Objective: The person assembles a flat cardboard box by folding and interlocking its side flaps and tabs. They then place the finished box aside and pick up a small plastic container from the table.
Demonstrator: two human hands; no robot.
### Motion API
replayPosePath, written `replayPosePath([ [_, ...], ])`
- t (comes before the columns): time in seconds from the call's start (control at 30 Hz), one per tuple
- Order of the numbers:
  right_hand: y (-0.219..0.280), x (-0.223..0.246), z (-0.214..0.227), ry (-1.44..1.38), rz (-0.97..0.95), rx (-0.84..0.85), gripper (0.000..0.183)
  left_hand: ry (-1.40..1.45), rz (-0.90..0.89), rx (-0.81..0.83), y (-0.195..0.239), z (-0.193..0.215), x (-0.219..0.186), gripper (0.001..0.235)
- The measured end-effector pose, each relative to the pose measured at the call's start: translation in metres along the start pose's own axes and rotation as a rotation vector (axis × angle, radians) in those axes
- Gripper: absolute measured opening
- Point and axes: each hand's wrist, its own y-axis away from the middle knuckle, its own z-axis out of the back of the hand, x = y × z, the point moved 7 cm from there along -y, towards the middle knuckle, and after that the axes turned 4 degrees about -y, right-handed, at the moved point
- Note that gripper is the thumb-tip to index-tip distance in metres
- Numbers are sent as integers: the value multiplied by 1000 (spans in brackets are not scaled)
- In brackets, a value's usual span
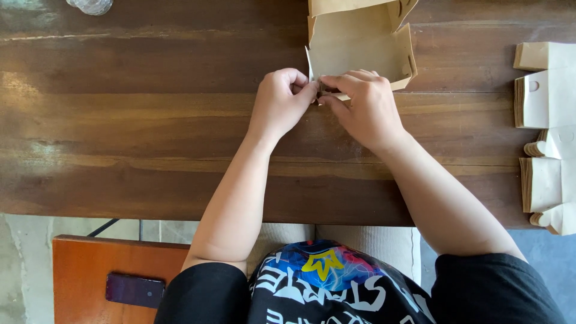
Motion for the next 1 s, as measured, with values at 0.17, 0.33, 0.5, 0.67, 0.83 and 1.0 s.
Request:
replayPosePath([
  [0.17,-3,9,8,-41,26,-42,25,29,-1,-9,-2,4,4,16],
  [0.33,-2,8,4,-33,37,-38,25,39,12,9,1,1,1,17],
  [0.5,-4,15,3,-14,-11,-45,25,64,-12,27,1,-1,-2,15],
  [0.67,2,15,-2,17,-90,-23,26,29,-57,73,4,0,-9,11],
  [0.83,10,9,-3,89,-242,66,14,-58,-108,126,9,7,-17,25],
  [1.0,19,25,-3,429,68,258,26,118,-580,-535,32,67,-48,5],
])
